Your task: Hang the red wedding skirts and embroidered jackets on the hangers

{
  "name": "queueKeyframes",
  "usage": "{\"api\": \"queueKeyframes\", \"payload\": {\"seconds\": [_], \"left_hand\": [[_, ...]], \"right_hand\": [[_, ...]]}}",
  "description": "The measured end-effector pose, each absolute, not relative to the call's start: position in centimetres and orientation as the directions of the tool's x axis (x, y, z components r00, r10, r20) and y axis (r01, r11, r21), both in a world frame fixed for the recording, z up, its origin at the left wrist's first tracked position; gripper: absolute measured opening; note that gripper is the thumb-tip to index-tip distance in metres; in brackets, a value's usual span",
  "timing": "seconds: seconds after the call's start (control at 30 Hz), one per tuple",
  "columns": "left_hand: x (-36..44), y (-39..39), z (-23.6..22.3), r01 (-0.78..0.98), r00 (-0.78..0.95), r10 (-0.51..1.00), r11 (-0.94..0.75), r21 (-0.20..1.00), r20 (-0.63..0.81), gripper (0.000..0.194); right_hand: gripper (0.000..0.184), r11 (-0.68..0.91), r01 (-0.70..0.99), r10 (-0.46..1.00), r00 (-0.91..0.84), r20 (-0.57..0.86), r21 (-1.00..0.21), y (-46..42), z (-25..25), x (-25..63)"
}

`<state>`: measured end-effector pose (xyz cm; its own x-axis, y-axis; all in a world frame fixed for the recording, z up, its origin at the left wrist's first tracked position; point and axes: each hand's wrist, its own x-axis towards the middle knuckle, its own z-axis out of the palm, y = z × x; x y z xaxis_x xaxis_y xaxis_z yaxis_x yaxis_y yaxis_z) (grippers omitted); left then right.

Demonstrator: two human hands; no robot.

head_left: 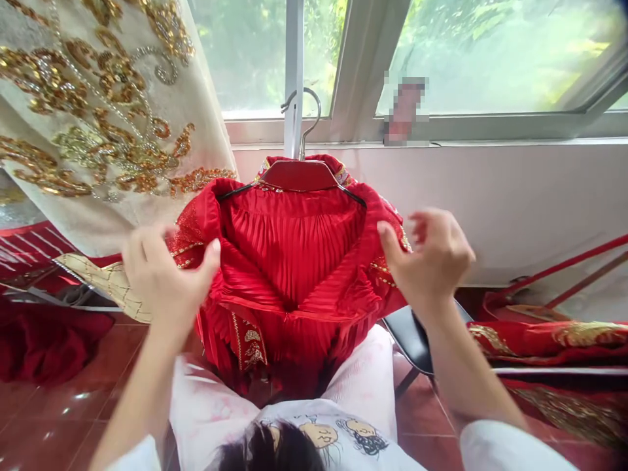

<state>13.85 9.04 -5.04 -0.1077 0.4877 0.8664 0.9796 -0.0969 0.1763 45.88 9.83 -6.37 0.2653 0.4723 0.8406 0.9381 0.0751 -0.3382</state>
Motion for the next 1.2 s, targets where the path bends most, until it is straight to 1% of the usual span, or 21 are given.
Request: {"api": "queueKeyframes", "payload": {"seconds": [0.03, 0.07, 0.1, 0.17, 0.2, 0.27, 0.3, 0.37, 0.43, 0.5, 0.53, 0.6, 0.67, 0.7, 0.77, 0.83, 0.9, 0.97, 1.07, 1.13, 1.2], "left_hand": [[14.5, 7.5, -7.1, 0.967, -0.164, 0.527, -0.081, 0.241, 0.834, 0.048], [15.0, 6.4, -9.2, 0.952, -0.217, 0.603, -0.045, 0.304, 0.768, 0.052], [15.3, 5.6, -11.1, 0.928, -0.282, 0.653, -0.001, 0.373, 0.703, 0.051], [15.3, 4.9, -13.9, 0.876, -0.324, 0.765, 0.021, 0.481, 0.556, 0.032], [15.1, 4.8, -14.8, 0.849, -0.322, 0.807, 0.015, 0.528, 0.495, 0.024], [14.7, 4.3, -15.2, 0.803, -0.283, 0.854, -0.038, 0.595, 0.436, 0.019], [14.7, 4.0, -14.8, 0.791, -0.257, 0.857, -0.079, 0.606, 0.446, 0.02], [15.6, 3.2, -13.1, 0.798, -0.171, 0.826, -0.203, 0.567, 0.537, 0.022], [17.5, 3.1, -10.7, 0.813, -0.055, 0.76, -0.343, 0.471, 0.647, 0.026], [19.9, 4.3, -8.3, 0.816, 0.031, 0.711, -0.424, 0.393, 0.703, 0.025], [20.9, 5.4, -7.4, 0.822, 0.05, 0.717, -0.425, 0.379, 0.696, 0.022], [22.3, 8.4, -6.5, 0.849, 0.07, 0.793, -0.366, 0.381, 0.605, 0.022], [22.8, 11.4, -7.0, 0.88, 0.039, 0.879, -0.255, 0.401, 0.475, 0.021], [22.8, 12.6, -7.7, 0.886, 0.021, 0.905, -0.214, 0.412, 0.425, 0.02], [22.4, 13.9, -9.2, 0.881, 0.009, 0.928, -0.183, 0.436, 0.373, 0.016], [21.9, 13.9, -10.5, 0.867, 0.009, 0.927, -0.195, 0.459, 0.376, 0.013], [21.4, 13.3, -11.3, 0.846, 0.004, 0.915, -0.218, 0.487, 0.404, 0.01], [21.0, 12.5, -11.8, 0.796, 0.013, 0.897, -0.277, 0.539, 0.442, 0.012], [20.2, 12.1, -12.7, 0.638, 0.007, 0.873, -0.379, 0.67, 0.487, 0.021], [19.8, 12.2, -13.9, 0.512, -0.045, 0.873, -0.398, 0.762, 0.486, 0.024], [19.9, 12.3, -15.4, 0.4, -0.096, 0.882, -0.39, 0.829, 0.462, 0.028]], "right_hand": [[0.038, 0.025, 0.941, 0.497, 0.282, 0.821, -0.338, 8.6, -8.1, 45.5], [0.04, -0.016, 0.935, 0.537, 0.306, 0.786, -0.353, 7.7, -9.9, 45.2], [0.042, -0.044, 0.926, 0.59, 0.326, 0.739, -0.374, 7.1, -11.7, 45.1], [0.037, -0.062, 0.894, 0.707, 0.354, 0.612, -0.445, 6.6, -14.9, 45.0], [0.034, -0.045, 0.869, 0.764, 0.348, 0.543, -0.492, 6.5, -16.1, 45.0], [0.036, 0.038, 0.791, 0.845, 0.301, 0.442, -0.611, 6.1, -17.3, 44.9], [0.04, 0.097, 0.736, 0.866, 0.269, 0.421, -0.67, 5.8, -17.1, 44.6], [0.047, 0.231, 0.61, 0.864, 0.23, 0.448, -0.758, 4.8, -15.5, 43.3], [0.051, 0.348, 0.509, 0.815, 0.25, 0.522, -0.787, 4.3, -12.5, 41.3], [0.048, 0.437, 0.457, 0.756, 0.28, 0.591, -0.775, 4.9, -9.4, 38.9], [0.047, 0.466, 0.447, 0.741, 0.274, 0.613, -0.764, 5.9, -8.1, 37.7], [0.044, 0.499, 0.446, 0.747, 0.214, 0.63, -0.743, 8.7, -7.0, 35.5], [0.039, 0.488, 0.456, 0.784, 0.144, 0.603, -0.744, 11.8, -7.8, 34.0], [0.036, 0.466, 0.443, 0.819, 0.112, 0.563, -0.766, 13.2, -8.6, 33.5], [0.031, 0.421, 0.366, 0.877, 0.07, 0.476, -0.83, 14.7, -10.7, 32.9], [0.03, 0.384, 0.289, 0.907, 0.061, 0.417, -0.877, 14.8, -12.2, 33.0], [0.031, 0.374, 0.233, 0.917, 0.054, 0.396, -0.898, 13.9, -12.9, 33.4], [0.031, 0.378, 0.163, 0.921, 0.029, 0.387, -0.911, 12.7, -12.8, 34.2], [0.027, 0.365, 0.092, 0.924, 0.084, 0.373, -0.926, 11.5, -12.8, 35.6], [0.026, 0.353, 0.11, 0.912, 0.182, 0.368, -0.929, 11.0, -13.3, 36.4], [0.028, 0.342, 0.122, 0.9, 0.241, 0.362, -0.932, 10.5, -14.4, 36.7]]}}
